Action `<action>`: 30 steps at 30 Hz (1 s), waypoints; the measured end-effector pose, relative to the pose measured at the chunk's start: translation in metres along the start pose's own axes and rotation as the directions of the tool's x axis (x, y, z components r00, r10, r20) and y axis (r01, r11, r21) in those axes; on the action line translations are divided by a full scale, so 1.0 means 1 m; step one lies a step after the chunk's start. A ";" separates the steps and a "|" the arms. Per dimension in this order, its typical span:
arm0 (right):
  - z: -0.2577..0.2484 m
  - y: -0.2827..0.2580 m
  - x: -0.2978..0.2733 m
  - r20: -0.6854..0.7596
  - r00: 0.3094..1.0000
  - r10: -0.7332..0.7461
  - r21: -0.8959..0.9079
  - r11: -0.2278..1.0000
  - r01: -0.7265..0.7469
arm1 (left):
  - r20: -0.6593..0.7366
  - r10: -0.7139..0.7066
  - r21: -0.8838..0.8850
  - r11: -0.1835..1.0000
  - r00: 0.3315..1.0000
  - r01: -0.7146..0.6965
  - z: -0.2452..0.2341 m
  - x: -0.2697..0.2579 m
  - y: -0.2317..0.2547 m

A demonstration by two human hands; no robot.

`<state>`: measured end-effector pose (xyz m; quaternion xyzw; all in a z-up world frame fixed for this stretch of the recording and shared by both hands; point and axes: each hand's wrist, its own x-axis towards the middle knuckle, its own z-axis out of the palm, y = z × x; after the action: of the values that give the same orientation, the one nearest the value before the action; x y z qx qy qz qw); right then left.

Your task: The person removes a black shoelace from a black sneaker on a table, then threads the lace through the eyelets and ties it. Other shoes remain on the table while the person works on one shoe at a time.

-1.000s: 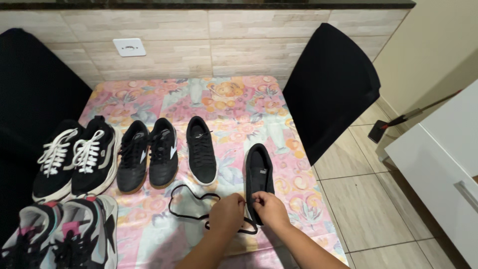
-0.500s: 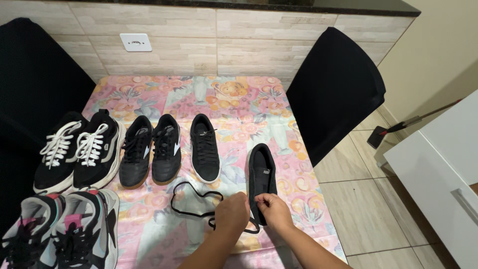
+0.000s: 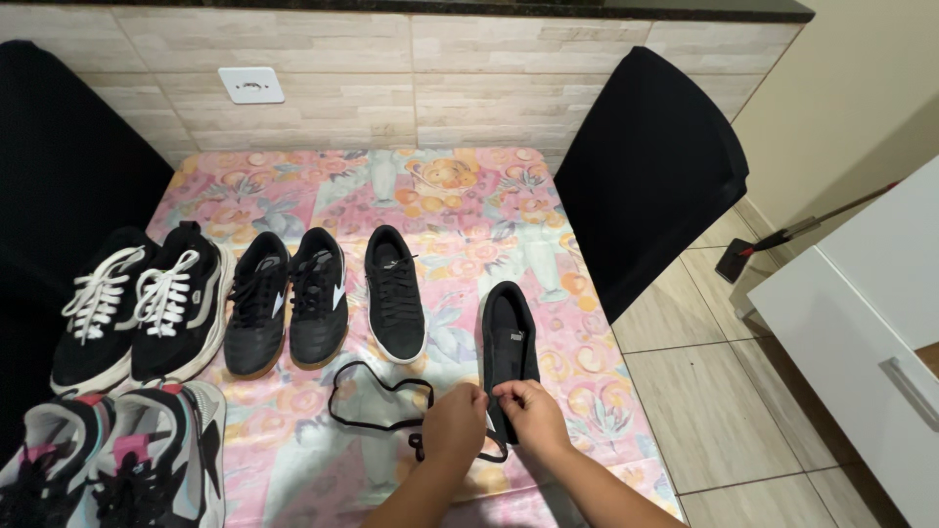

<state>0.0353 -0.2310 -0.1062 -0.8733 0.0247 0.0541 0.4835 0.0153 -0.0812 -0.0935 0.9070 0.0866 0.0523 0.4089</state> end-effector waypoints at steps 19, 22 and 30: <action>-0.011 -0.017 -0.012 -0.079 0.986 -0.144 -0.191 0.973 0.126 | 0.233 -0.116 -0.059 0.989 0.966 0.133 -0.030 0.017 0.008; -0.013 -0.016 -0.010 -0.041 0.991 -0.126 -0.191 0.975 0.116 | 0.211 -0.040 -0.041 0.998 0.977 0.050 -0.031 0.017 0.012; -0.014 -0.025 -0.013 -0.050 0.993 -0.109 -0.162 0.982 0.099 | 0.131 0.162 0.016 0.986 0.978 -0.166 -0.016 0.036 0.025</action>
<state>0.0257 -0.2291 -0.0761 -0.9104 -0.0111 0.0048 0.4135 0.0511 -0.0787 -0.0633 0.9179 -0.0146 0.0257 0.3956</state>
